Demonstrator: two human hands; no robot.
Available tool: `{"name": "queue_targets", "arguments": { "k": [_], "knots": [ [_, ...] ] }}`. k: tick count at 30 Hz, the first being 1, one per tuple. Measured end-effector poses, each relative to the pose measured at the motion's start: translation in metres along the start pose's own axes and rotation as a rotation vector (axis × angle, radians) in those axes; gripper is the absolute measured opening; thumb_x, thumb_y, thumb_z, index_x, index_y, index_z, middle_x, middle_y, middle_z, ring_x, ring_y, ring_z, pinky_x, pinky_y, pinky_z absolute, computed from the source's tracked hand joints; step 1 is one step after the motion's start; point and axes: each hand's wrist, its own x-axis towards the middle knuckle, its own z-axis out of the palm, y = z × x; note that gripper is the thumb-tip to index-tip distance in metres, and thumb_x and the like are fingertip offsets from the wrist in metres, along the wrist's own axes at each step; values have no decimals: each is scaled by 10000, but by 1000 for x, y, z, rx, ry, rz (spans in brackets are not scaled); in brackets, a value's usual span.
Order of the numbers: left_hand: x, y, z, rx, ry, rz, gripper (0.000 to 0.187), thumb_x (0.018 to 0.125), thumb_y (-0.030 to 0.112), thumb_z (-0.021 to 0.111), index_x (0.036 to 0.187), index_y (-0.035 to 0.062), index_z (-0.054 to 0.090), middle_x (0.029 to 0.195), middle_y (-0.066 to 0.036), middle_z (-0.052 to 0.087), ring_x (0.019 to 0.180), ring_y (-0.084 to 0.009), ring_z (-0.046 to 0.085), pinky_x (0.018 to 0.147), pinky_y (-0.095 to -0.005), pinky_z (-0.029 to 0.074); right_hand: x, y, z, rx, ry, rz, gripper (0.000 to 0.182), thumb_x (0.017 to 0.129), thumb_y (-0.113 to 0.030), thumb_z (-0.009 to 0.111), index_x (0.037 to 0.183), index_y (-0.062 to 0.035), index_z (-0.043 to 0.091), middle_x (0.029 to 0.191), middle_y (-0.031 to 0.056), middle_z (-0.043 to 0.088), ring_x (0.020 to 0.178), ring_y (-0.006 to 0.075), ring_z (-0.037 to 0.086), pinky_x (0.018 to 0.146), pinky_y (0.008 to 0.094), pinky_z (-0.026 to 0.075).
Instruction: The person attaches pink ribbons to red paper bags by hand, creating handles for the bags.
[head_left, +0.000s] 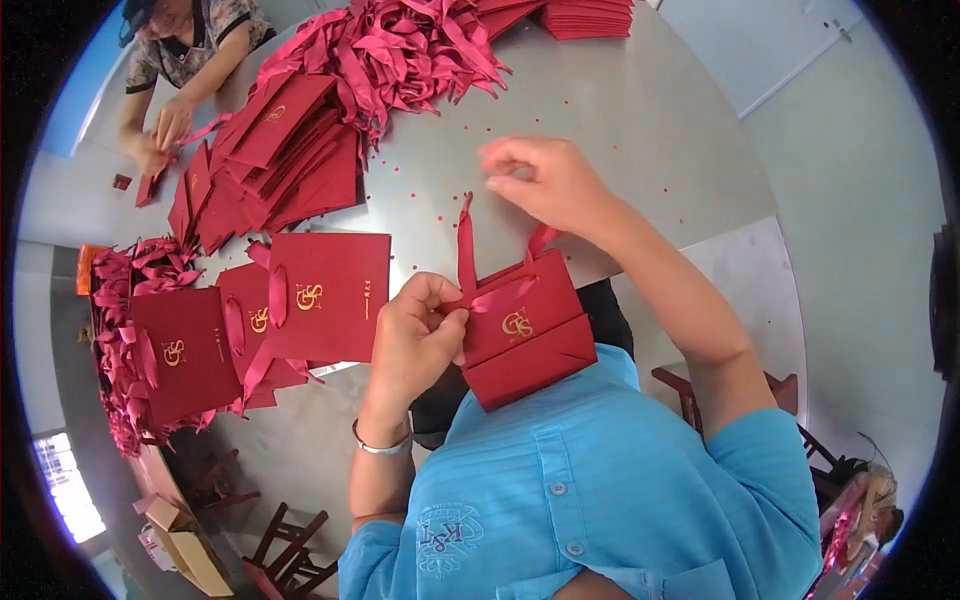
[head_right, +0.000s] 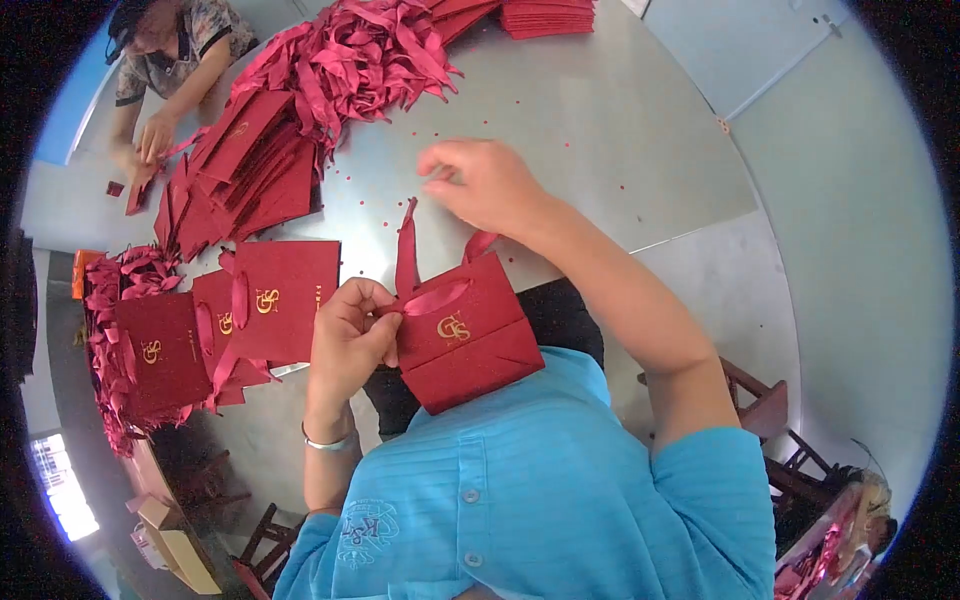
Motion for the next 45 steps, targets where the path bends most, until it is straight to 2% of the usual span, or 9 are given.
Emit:
{"name": "queue_targets", "arguments": {
  "k": [2, 4, 10, 16, 22, 28, 32, 40, 45],
  "knots": [
    [0, -3, 0, 27, 37, -12, 158, 837, -136, 541, 949, -29, 512, 808, -65, 592, 512, -76, 541, 436, -201, 423, -13, -7, -16, 10, 76, -24, 151, 827, -109, 682, 946, -20, 659, 775, 37, 667, 701, 105, 625, 652, 257, 515],
    [2, -6, -1, 70, 51, 13, 114, 855, -88, 545, 945, -21, 522, 771, -56, 605, 534, -72, 579, 465, -214, 456, -27, -26, -37, 20, 23, 337, 124, 848, -130, 673, 899, -17, 667, 729, 14, 652, 646, 69, 583, 589, 234, 474],
    [4, -10, -1, 95, 58, 29, 129, 861, -92, 536, 974, -30, 548, 770, -42, 588, 543, -65, 552, 476, -202, 442, -60, -33, -51, 124, -249, 709, 163, 861, -157, 665, 823, 0, 681, 701, 12, 639, 627, 54, 553, 537, 235, 427],
    [5, -6, 5, 227, 105, 52, 137, 868, -67, 534, 988, -28, 586, 677, -7, 587, 548, -44, 544, 493, -200, 434, -62, -33, -35, 68, -248, 473, 249, 813, -295, 693, 846, -50, 725, 749, 111, 675, 668, 182, 630, 614, 305, 487],
    [7, -12, 10, 287, 100, 105, 152, 870, -44, 547, 1014, -17, 587, 662, -20, 592, 546, -48, 549, 498, -206, 437, -58, -36, -16, -223, -146, 74, 264, 774, -252, 756, 936, -48, 716, 732, 88, 629, 585, 168, 568, 574, 294, 458],
    [7, -15, 17, 472, 181, 277, 189, 795, -70, 585, 984, -54, 592, 937, -190, 635, 734, -283, 657, 641, -322, 533, -52, -35, -9, 53, -190, 468, 274, 761, -95, 749, 998, 10, 657, 748, 60, 664, 659, 97, 605, 621, 252, 479],
    [9, -26, 17, 556, 186, 459, 214, 810, -64, 588, 1022, -49, 602, 1006, -173, 637, 707, -187, 646, 619, -284, 525, -47, -29, -4, 99, -227, 483, 264, 766, -10, 709, 1013, 32, 624, 771, 43, 667, 692, 71, 594, 639, 236, 481],
    [6, -21, 21, 650, 198, 485, 262, 777, -83, 572, 1035, -67, 614, 1110, -226, 610, 905, -371, 653, 744, -365, 551, -46, -29, -3, 338, -120, 515, 281, 786, 25, 675, 1057, 12, 599, 814, 25, 658, 726, 62, 585, 657, 223, 475],
    [5, -23, 23, 732, 205, 544, 270, 768, -64, 586, 1036, -72, 613, 1112, -216, 609, 842, -373, 657, 705, -395, 557, -47, -20, 3, 385, -37, 489, 275, 783, 33, 675, 1047, 9, 601, 833, 36, 649, 698, 57, 576, 624, 217, 479]
  ]
}}
